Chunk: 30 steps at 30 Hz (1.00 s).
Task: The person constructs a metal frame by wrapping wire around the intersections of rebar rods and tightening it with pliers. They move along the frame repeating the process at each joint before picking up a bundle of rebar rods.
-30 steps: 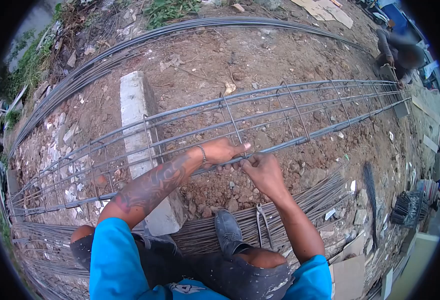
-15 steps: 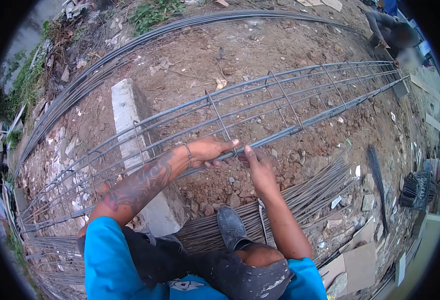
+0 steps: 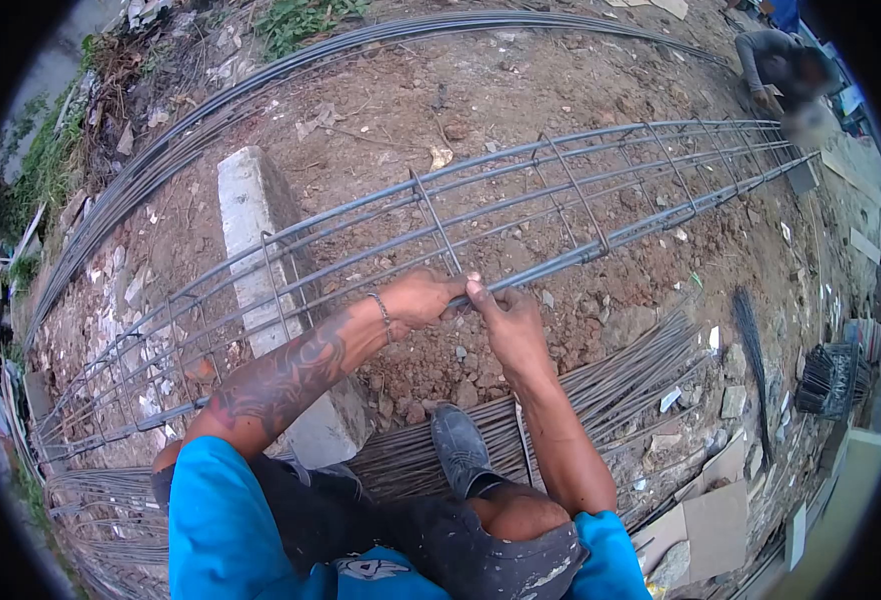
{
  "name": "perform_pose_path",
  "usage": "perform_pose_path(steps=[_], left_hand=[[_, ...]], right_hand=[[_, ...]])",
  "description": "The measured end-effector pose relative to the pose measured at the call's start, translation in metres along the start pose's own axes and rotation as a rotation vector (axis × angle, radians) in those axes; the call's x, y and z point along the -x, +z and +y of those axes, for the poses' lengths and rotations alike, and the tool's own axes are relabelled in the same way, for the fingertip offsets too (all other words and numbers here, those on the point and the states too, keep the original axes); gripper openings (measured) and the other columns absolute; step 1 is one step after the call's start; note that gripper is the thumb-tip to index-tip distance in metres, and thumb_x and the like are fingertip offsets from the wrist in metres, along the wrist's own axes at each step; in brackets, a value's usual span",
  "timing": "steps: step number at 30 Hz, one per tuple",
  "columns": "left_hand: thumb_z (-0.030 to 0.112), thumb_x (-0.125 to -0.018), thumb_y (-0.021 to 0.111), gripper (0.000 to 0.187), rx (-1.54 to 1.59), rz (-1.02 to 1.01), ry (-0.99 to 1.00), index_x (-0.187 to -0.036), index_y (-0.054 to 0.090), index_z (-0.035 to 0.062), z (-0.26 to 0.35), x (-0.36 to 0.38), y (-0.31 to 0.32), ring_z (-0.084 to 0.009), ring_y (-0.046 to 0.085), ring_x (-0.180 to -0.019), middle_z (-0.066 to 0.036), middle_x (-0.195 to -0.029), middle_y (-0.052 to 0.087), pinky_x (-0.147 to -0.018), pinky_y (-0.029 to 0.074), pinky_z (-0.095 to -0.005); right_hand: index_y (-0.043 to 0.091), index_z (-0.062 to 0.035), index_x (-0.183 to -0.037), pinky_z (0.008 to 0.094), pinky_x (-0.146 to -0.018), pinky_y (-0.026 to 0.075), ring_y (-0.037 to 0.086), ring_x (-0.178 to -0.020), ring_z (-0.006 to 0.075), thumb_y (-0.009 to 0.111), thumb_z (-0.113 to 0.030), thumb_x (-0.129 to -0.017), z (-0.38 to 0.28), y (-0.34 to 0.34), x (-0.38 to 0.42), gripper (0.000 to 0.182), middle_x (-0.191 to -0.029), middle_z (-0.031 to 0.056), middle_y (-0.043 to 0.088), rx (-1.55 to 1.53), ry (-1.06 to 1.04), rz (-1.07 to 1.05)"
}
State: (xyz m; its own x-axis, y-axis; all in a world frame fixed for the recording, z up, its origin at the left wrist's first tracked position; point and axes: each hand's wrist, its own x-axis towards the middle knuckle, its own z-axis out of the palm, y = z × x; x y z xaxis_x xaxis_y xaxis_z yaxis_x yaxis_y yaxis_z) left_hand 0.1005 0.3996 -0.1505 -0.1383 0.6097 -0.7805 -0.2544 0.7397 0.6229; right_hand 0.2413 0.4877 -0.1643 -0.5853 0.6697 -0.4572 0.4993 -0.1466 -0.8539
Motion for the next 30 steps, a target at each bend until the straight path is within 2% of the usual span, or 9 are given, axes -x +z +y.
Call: perform_pose_path(steps=[3, 6, 8, 11, 18, 20, 23, 25, 30], left_hand=[[0.051, -0.090, 0.054, 0.047, -0.038, 0.073, 0.015, -0.093, 0.066, 0.0057, 0.003, 0.004, 0.004, -0.0044, 0.034, -0.046, 0.004, -0.060, 0.046, -0.038, 0.023, -0.0220], [0.052, -0.088, 0.056, 0.050, -0.045, 0.086, 0.003, -0.087, 0.065, 0.0027, 0.009, 0.008, 0.002, -0.0038, 0.036, -0.047, 0.005, -0.058, 0.044, -0.039, 0.024, -0.0202], [0.053, -0.088, 0.057, 0.051, -0.039, 0.063, -0.004, -0.084, 0.064, 0.0025, 0.007, 0.009, 0.004, -0.0032, 0.036, -0.047, 0.006, -0.058, 0.044, -0.039, 0.024, -0.0197], [0.053, -0.087, 0.057, 0.051, -0.028, 0.048, -0.018, -0.083, 0.064, 0.0033, 0.008, 0.010, 0.005, -0.0026, 0.035, -0.047, 0.006, -0.058, 0.044, -0.038, 0.023, -0.0195], [0.055, -0.087, 0.057, 0.053, -0.034, 0.086, 0.052, -0.080, 0.064, 0.0029, 0.004, 0.007, 0.002, -0.0036, 0.036, -0.046, 0.005, -0.057, 0.046, -0.038, 0.023, -0.0211], [0.055, -0.087, 0.057, 0.053, 0.005, 0.067, 0.076, -0.079, 0.064, 0.0029, 0.003, 0.006, 0.004, -0.0043, 0.036, -0.045, 0.004, -0.056, 0.046, -0.037, 0.023, -0.0219], [0.054, -0.086, 0.058, 0.052, -0.001, 0.107, 0.049, -0.080, 0.065, 0.0025, 0.003, 0.004, 0.004, -0.0058, 0.036, -0.045, 0.003, -0.055, 0.046, -0.036, 0.024, -0.0229], [0.053, -0.086, 0.059, 0.052, 0.043, -0.006, 0.076, -0.081, 0.065, 0.0017, 0.001, 0.000, 0.001, -0.0068, 0.036, -0.045, 0.001, -0.057, 0.048, -0.037, 0.025, -0.0240], [0.051, -0.087, 0.059, 0.052, 0.031, -0.025, 0.097, -0.082, 0.064, -0.0013, -0.002, -0.008, -0.001, -0.0093, 0.038, -0.042, -0.005, -0.063, 0.056, -0.036, 0.027, -0.0263]], right_hand=[[0.065, 0.0044, -0.088, 0.0312, -0.060, 0.045, 0.055, -0.061, 0.0150, 0.068, -0.046, -0.081, 0.021, -0.026, 0.001, 0.051, -0.067, 0.0089, 0.062, -0.105, -0.056, -0.096], [0.062, 0.0027, -0.099, 0.0349, -0.073, 0.047, 0.060, -0.075, 0.0215, 0.069, -0.043, -0.080, 0.083, -0.070, 0.025, 0.050, -0.080, 0.0123, 0.064, -0.015, -0.106, 0.207], [0.054, 0.0015, -0.111, 0.0408, -0.091, 0.041, 0.056, -0.100, 0.0292, 0.071, -0.041, -0.076, 0.180, -0.085, 0.065, 0.058, -0.108, 0.0178, 0.059, 0.795, -0.213, 0.283], [0.050, -0.0007, -0.115, 0.0465, -0.100, 0.033, 0.044, -0.116, 0.0367, 0.074, -0.041, -0.071, 0.250, -0.069, 0.122, 0.064, -0.128, 0.0210, 0.046, 1.080, -0.122, 0.112], [0.053, 0.0001, -0.105, 0.0458, -0.091, 0.040, 0.047, -0.109, 0.0379, 0.062, -0.022, -0.081, 0.291, -0.052, 0.138, 0.033, -0.120, 0.0217, 0.048, 1.047, -0.056, 0.059], [0.054, 0.0008, -0.103, 0.0440, -0.089, 0.042, 0.049, -0.105, 0.0386, 0.061, -0.019, -0.080, 0.291, -0.057, 0.136, 0.031, -0.116, 0.0228, 0.050, 1.107, -0.117, 0.035], [0.054, 0.0038, -0.095, 0.0407, -0.081, 0.045, 0.053, -0.091, 0.0391, 0.058, -0.016, -0.078, 0.253, -0.072, 0.132, 0.027, -0.102, 0.0254, 0.054, 0.914, 0.081, -0.025], [0.051, 0.0063, -0.088, 0.0403, -0.072, 0.046, 0.054, -0.082, 0.0403, 0.059, -0.020, -0.077, 0.222, -0.088, 0.132, 0.030, -0.088, 0.0265, 0.055, 0.562, 0.086, -0.188], [0.053, 0.0035, -0.092, 0.0320, -0.069, 0.050, 0.063, -0.078, 0.0200, 0.055, -0.013, -0.085, 0.029, -0.097, 0.131, 0.018, -0.094, 0.0164, 0.062, 0.208, 0.306, -0.208]])
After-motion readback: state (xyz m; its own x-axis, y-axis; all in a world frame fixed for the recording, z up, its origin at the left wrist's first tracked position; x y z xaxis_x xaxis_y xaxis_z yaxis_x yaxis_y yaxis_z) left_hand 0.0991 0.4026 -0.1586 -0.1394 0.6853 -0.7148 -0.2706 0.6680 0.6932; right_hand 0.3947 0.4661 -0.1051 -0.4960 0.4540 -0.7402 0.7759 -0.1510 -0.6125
